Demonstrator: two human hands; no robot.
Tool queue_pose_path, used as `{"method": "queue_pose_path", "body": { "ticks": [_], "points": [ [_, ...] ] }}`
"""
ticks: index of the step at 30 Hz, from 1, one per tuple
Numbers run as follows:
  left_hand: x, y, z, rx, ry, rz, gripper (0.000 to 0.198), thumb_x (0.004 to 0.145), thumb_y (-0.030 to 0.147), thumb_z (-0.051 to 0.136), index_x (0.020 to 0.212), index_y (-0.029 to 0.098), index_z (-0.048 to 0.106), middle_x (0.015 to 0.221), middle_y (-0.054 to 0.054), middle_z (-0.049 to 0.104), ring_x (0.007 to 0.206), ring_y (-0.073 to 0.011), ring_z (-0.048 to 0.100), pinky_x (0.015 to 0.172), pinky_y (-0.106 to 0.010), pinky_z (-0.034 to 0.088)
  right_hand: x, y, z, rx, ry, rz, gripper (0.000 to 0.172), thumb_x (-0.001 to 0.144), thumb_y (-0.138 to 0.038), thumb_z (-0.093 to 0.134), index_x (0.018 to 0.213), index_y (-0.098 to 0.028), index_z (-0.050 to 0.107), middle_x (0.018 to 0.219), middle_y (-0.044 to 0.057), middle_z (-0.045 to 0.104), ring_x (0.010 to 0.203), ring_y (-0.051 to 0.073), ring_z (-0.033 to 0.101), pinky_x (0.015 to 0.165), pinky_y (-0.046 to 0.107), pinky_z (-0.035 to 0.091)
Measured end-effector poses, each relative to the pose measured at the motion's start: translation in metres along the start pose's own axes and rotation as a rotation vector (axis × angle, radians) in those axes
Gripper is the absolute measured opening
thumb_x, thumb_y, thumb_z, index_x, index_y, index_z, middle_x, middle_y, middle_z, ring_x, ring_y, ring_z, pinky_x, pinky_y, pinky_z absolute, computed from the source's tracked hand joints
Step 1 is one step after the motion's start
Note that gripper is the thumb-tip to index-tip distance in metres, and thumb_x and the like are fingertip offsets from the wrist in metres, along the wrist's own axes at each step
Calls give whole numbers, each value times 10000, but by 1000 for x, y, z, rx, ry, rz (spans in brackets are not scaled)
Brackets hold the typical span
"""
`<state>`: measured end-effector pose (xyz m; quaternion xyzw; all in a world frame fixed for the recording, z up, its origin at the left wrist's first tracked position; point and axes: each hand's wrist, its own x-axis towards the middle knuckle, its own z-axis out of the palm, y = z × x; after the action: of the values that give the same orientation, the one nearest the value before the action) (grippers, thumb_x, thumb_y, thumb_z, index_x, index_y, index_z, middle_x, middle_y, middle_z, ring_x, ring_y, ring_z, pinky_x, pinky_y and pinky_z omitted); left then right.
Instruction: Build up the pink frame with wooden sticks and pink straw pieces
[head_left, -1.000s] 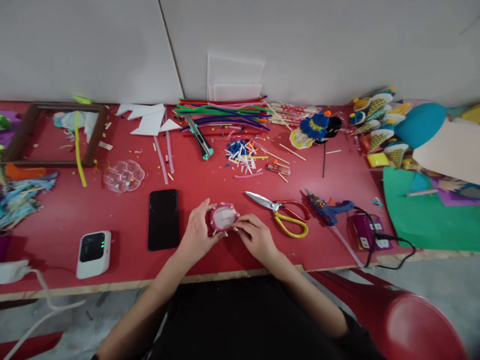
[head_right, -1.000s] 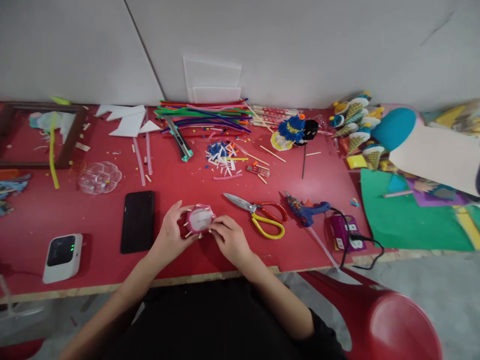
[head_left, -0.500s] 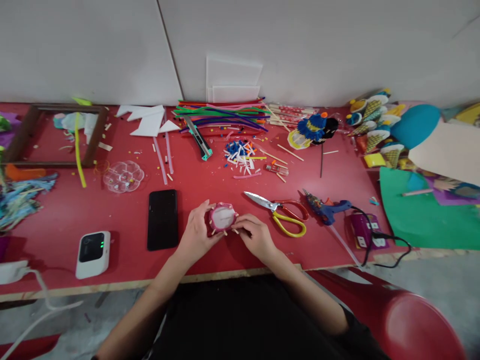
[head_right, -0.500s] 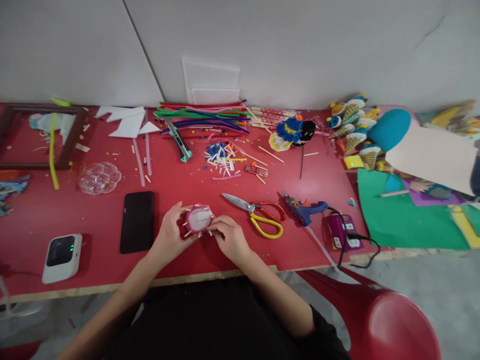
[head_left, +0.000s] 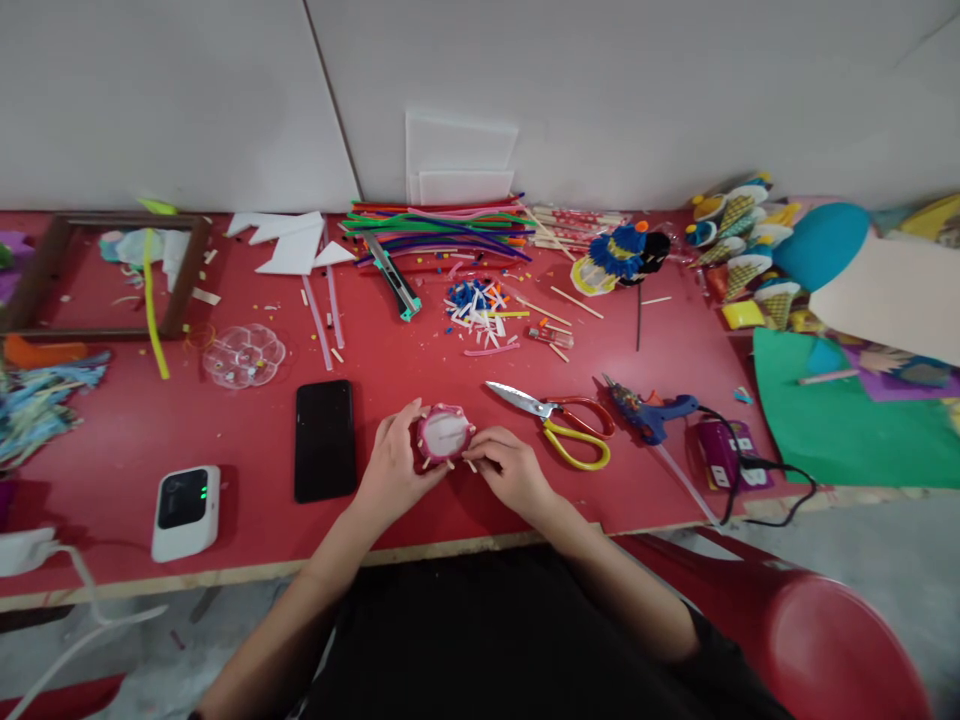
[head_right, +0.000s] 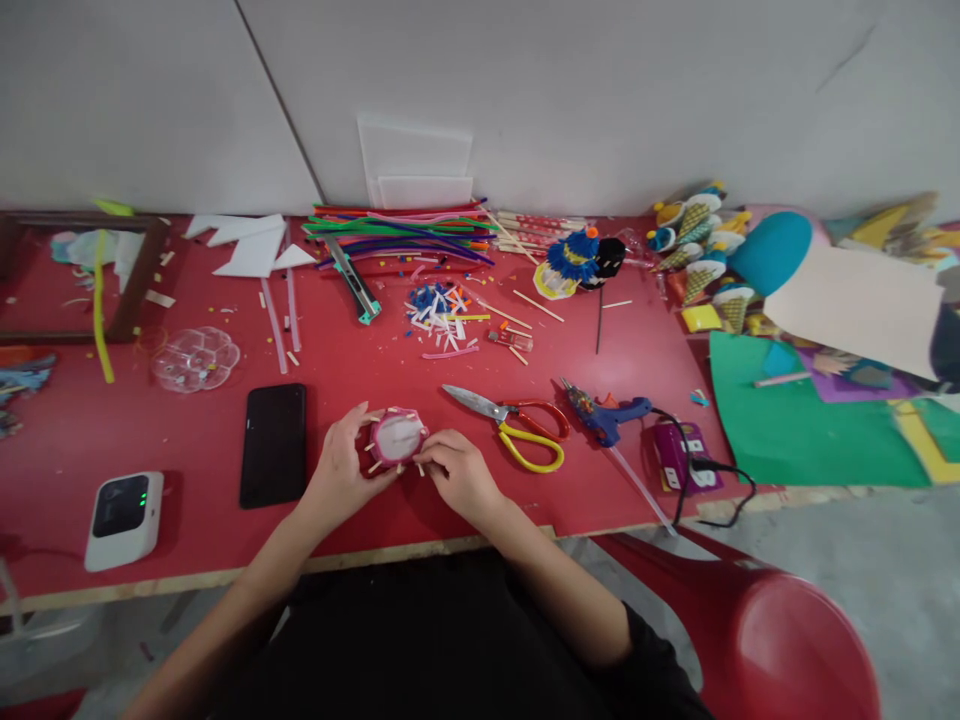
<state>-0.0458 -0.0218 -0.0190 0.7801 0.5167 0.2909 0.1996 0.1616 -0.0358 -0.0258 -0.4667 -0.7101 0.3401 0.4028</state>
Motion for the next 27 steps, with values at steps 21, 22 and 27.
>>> {"method": "queue_pose_path", "body": {
  "ticks": [21,22,27],
  "points": [
    [0,3,0,36,11,43,863,771,385,731,1459,137,273,1286,-218,572,1178,-370,568,946,-545,504,24,-12,-19,-23,36,153,89,854,-224,626,916,-200,686,835,56,722,743,175,678,645,275,552],
    [1,3,0,32,17,50,863,776,388,729,1461,136,269,1274,-218,578,1170,-368,573,939,-544,508,25,-11,-17,-27,41,154,82,857,-230,629,904,-200,689,826,56,724,744,178,680,660,284,555],
    [2,6,-1,11,30,50,841,778,361,724,1447,130,270,1234,-215,604,1140,-359,592,923,-543,515,25,-9,-12,-52,55,156,98,865,-224,604,853,-209,700,817,57,732,737,184,682,637,284,550]
  ]
}}
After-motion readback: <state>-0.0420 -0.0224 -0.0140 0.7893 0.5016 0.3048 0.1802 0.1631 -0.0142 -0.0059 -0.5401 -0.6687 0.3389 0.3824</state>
